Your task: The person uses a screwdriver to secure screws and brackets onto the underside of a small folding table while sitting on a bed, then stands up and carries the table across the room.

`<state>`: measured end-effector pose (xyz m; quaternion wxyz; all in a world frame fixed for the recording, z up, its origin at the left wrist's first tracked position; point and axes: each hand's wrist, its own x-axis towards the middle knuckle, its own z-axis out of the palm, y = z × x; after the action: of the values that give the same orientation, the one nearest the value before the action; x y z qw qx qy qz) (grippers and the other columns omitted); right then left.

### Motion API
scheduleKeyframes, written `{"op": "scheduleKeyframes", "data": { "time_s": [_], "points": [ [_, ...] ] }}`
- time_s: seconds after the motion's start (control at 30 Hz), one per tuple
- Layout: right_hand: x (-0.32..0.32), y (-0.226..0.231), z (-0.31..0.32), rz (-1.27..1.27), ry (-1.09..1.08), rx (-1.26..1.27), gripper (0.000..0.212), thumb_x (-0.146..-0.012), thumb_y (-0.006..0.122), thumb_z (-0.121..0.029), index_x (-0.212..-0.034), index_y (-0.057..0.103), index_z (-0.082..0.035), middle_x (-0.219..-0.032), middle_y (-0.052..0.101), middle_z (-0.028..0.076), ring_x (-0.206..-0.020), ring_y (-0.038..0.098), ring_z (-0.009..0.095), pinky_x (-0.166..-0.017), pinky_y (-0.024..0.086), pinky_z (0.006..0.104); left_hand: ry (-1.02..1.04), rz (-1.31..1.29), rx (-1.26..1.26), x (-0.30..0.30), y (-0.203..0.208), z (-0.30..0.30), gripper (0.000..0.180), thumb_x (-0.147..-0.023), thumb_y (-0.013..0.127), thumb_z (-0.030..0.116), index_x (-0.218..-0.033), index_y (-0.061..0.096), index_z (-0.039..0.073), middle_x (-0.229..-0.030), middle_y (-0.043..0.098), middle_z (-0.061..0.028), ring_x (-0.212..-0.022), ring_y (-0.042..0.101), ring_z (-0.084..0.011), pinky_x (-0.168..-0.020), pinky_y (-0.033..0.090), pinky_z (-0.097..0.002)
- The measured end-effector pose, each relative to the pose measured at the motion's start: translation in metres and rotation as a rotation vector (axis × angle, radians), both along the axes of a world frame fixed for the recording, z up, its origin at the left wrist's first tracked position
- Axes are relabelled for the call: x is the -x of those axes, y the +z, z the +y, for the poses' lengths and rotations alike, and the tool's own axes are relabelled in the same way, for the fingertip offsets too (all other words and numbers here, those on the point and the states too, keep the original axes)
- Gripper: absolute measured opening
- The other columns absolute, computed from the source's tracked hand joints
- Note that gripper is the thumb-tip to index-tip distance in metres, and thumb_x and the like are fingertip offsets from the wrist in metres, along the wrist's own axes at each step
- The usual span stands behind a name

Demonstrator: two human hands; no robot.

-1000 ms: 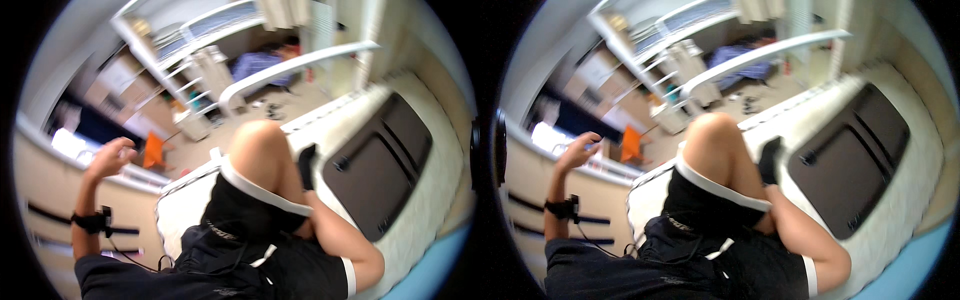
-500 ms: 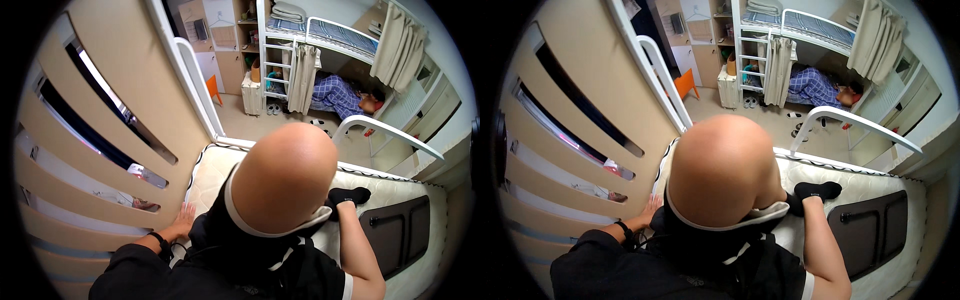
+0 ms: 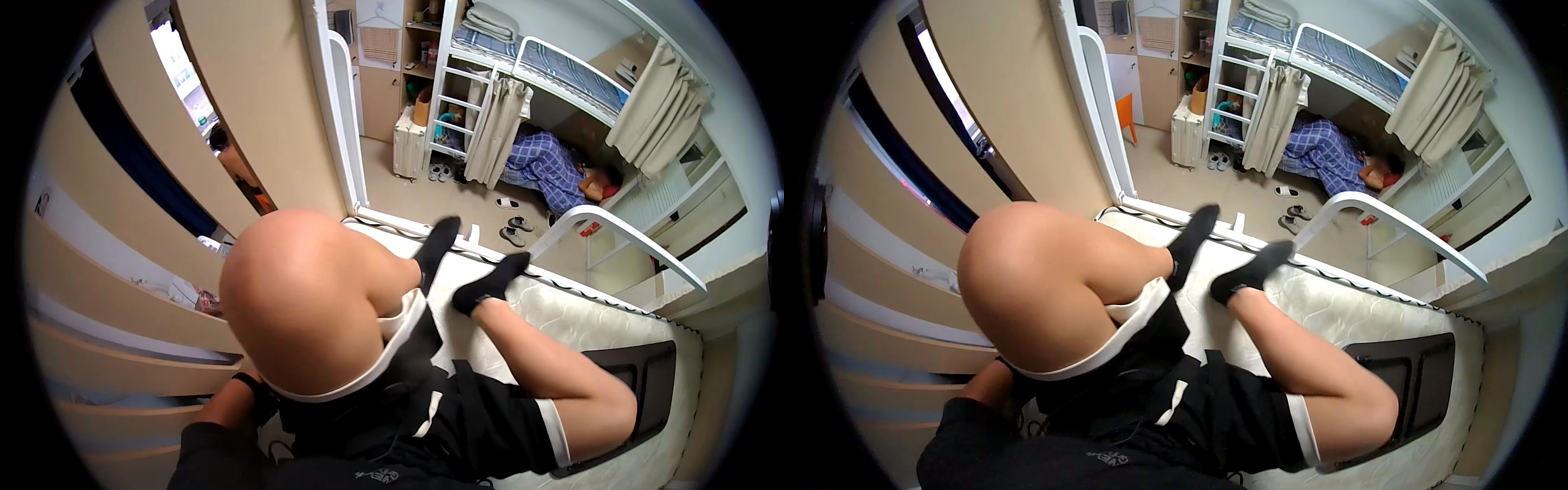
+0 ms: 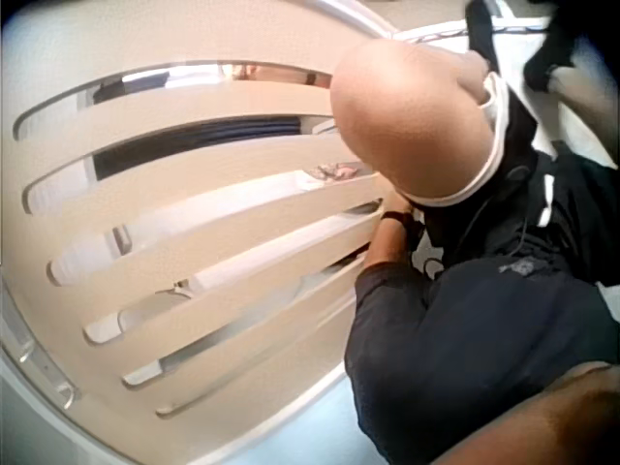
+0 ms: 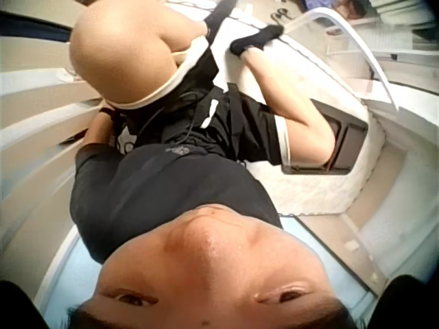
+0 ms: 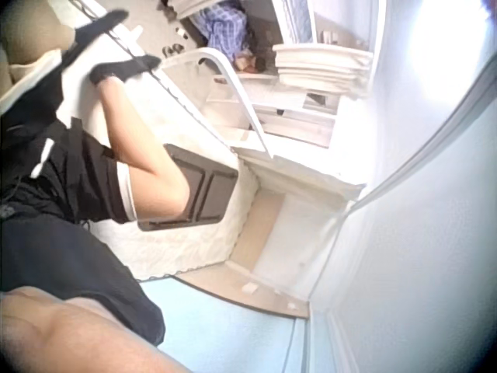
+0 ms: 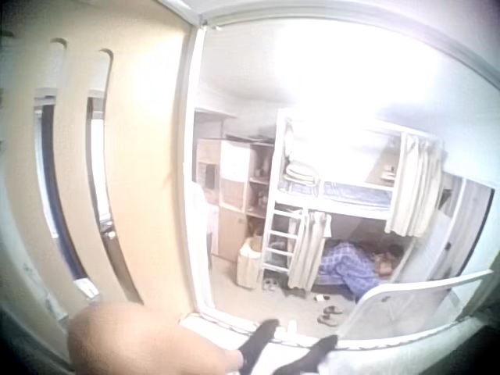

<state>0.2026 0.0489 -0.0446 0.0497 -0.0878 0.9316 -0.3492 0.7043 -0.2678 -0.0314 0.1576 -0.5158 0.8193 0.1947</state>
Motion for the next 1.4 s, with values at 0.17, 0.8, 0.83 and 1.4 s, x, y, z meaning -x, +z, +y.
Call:
{"op": "scheduleKeyframes", "data": {
  "time_s": [0.17, 0.8, 0.83, 1.4],
  "points": [
    [0.003, 0.004, 0.003, 0.01, -0.031, -0.019, 0.049, -0.083, 0.07, -0.028, -0.113, 0.051, 0.005, -0.105, 0.063, 0.019, -0.094, 0.062, 0.03, -0.088, 0.048, 0.041, 0.078, 0.022, -0.103, -0.003, 0.001, 0.015, 0.063, -0.086, 0.062, 0.03, -0.137, 0.039, 0.001, -0.134, 0.032, -0.019, -0.124, 0.032, -0.0311, -0.102, 0.031, -0.042],
    [0.016, 0.013, -0.087, 0.006, -0.073, -0.167, 0.052, -0.08, 0.076, -0.027, -0.112, 0.052, 0.006, -0.102, 0.064, 0.019, -0.092, 0.064, 0.03, -0.086, 0.049, 0.0394, 0.09, 0.465, -0.415, 0.286, 0.391, -0.209, 0.048, -0.08, 0.073, 0.013, -0.123, 0.056, 0.002, -0.108, 0.061, -0.0092, -0.1, 0.056, -0.0144, -0.087, 0.045, -0.0289],
    [0.018, 0.011, -0.098, 0.005, -0.063, -0.157, 0.052, -0.08, 0.076, -0.027, -0.112, 0.052, 0.006, -0.102, 0.065, 0.019, -0.092, 0.064, 0.029, -0.086, 0.049, 0.0393, 0.118, 0.466, -0.433, 0.302, 0.409, -0.211, 0.047, -0.08, 0.074, 0.012, -0.122, 0.057, 0.002, -0.106, 0.063, -0.0087, -0.099, 0.057, -0.0136, -0.087, 0.046, -0.0283],
    [0.078, -0.015, -0.251, 0.011, -0.009, -0.14, 0.048, -0.083, 0.075, -0.025, -0.115, 0.056, 0.005, -0.103, 0.067, 0.017, -0.092, 0.064, 0.027, -0.086, 0.05, 0.0359, 0.056, 0.482, -0.117, 0.193, 0.157, -0.217, 0.039, -0.084, 0.067, 0.01, -0.121, 0.058, 0.003, -0.108, 0.064, -0.0142, -0.097, 0.061, -0.0213, -0.088, 0.048, -0.0323]
  ]
}}
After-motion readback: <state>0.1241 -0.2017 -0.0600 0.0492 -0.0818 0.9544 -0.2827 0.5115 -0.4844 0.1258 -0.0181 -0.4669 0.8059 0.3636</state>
